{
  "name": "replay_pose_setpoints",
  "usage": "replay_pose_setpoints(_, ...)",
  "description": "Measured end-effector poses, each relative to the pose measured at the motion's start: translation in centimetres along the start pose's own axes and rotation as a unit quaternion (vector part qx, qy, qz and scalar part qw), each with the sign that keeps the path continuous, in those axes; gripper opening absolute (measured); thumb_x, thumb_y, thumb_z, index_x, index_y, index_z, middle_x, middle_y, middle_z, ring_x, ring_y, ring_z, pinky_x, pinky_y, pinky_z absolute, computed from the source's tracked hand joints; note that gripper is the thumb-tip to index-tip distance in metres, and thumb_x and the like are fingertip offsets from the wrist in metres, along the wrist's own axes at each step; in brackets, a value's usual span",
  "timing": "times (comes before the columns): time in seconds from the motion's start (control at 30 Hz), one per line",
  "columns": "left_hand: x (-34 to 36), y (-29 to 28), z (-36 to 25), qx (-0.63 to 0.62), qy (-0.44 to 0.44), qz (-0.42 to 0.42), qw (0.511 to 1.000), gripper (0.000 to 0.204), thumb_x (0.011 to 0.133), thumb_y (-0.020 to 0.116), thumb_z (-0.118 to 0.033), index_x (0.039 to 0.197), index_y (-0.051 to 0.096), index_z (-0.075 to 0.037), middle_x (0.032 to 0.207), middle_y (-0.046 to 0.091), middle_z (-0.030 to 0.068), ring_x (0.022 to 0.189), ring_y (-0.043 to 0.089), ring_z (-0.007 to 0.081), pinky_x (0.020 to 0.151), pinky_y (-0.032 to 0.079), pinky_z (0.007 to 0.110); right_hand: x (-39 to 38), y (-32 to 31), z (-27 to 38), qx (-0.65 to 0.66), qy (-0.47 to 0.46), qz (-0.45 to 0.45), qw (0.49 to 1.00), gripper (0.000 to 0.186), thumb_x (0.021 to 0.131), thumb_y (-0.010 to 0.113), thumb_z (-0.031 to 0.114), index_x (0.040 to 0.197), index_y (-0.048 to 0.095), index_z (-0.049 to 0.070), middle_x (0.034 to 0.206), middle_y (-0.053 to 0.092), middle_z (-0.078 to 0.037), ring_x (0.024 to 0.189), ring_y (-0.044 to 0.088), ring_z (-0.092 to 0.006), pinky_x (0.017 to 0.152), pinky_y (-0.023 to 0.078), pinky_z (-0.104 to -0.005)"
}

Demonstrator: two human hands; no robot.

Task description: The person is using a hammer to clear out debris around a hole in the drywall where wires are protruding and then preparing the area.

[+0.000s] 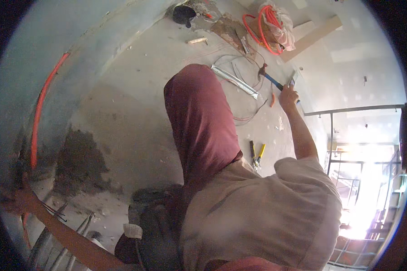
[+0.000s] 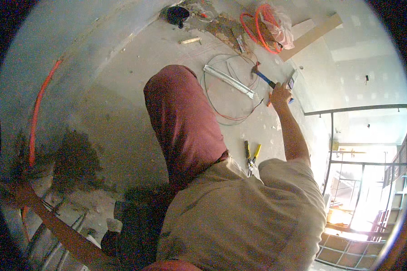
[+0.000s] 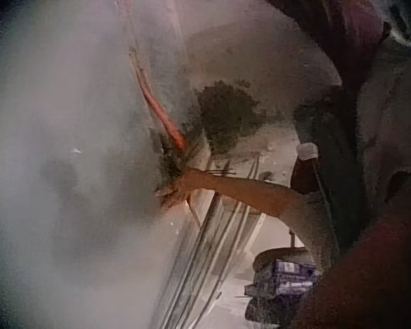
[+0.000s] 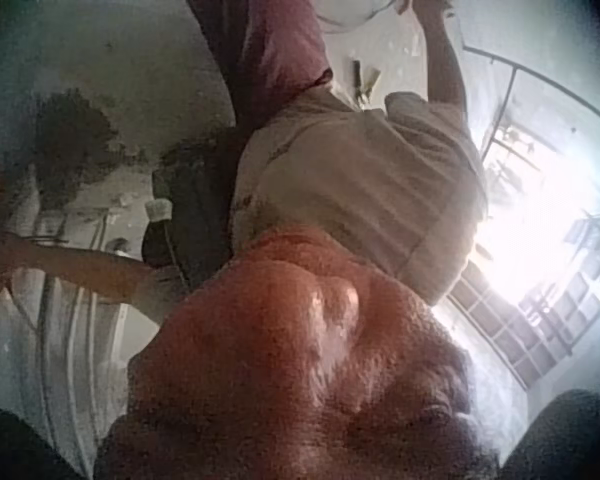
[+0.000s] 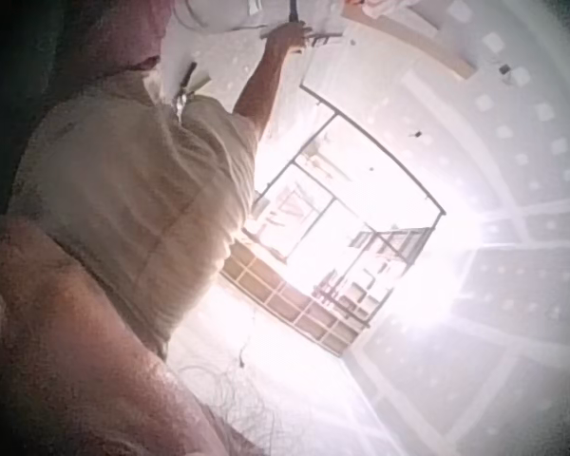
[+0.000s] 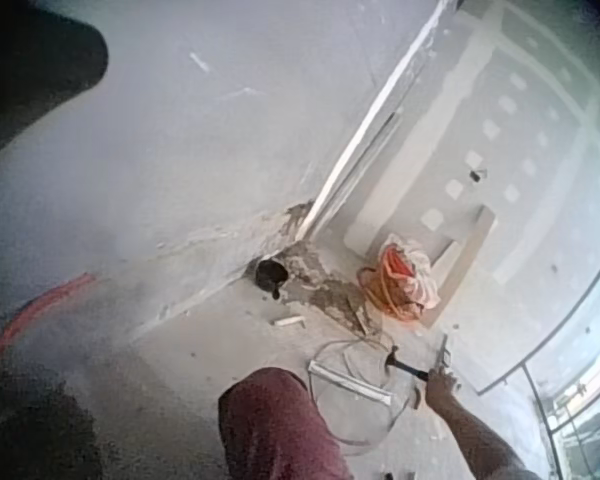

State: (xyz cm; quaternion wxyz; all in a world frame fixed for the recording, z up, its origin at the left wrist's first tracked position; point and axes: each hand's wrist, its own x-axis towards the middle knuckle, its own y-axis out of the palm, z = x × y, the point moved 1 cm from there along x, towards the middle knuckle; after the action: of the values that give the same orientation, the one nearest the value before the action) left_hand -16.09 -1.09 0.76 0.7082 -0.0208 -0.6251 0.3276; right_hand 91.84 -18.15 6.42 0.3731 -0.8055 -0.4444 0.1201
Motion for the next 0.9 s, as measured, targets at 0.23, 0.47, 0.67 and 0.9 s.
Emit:
replay_pose_setpoints(0.23, -0.1, -5.7, -4.7, -0.106, -0.062, 0.092, 0.988, 0.118, 0.059, 0.081, -0.076, 0.157, 0.04, -0.026, 0.159, 0.03, 0.0308, 0.146, 0.023, 0.0572, 0.116, 0.021, 0.069, 3.6, 18.9, -6.1, -0.08, -0.092, 0.199, 0.972, 0.067, 0.085, 0.074, 0.044, 0.139, 0.06, 0.007, 0.126, 0.069, -0.02, 0.114, 0.067, -0.037, 0.095, 0.056, -0.0434)
replay_pose_setpoints(0.47, 0.1, -6.8, -4.8, -0.075, -0.102, 0.105, 0.986, 0.122, 0.06, 0.085, -0.069, 0.158, 0.036, -0.016, 0.163, 0.01, 0.0374, 0.149, 0.011, 0.0576, 0.12, 0.008, 0.067, 7.7, 18.2, -7.5, 0.239, 0.303, -0.09, 0.918, 0.074, 0.082, 0.069, 0.073, 0.097, 0.075, 0.0, 0.094, 0.077, -0.014, 0.08, 0.074, -0.0338, 0.068, 0.06, -0.0453)
replay_pose_setpoints(0.67, 1.0, -7.5, -5.6, 0.031, -0.09, 0.048, 0.994, 0.118, 0.063, 0.09, -0.03, 0.162, 0.027, -0.026, 0.168, 0.01, 0.0261, 0.152, 0.016, 0.0495, 0.107, 0.008, 0.083, 7.6, 3.8, -1.3, 0.672, 0.249, -0.141, 0.683, 0.062, 0.093, 0.065, 0.062, 0.117, 0.071, 0.004, 0.104, 0.073, -0.011, 0.079, 0.067, -0.0218, 0.066, 0.054, -0.0371)
replay_pose_setpoints(0.9, 0.0, -7.0, -4.8, -0.099, -0.088, 0.047, 0.99, 0.117, 0.066, 0.09, -0.022, 0.163, 0.024, -0.024, 0.166, 0.008, 0.0305, 0.15, 0.013, 0.0547, 0.116, 0.013, 0.072, 3.3, -27.1, 13.6, 0.484, -0.38, -0.345, 0.709, 0.042, 0.108, 0.053, 0.032, 0.127, 0.062, -0.004, 0.116, 0.069, -0.014, 0.1, 0.062, -0.0261, 0.091, 0.049, -0.0368)
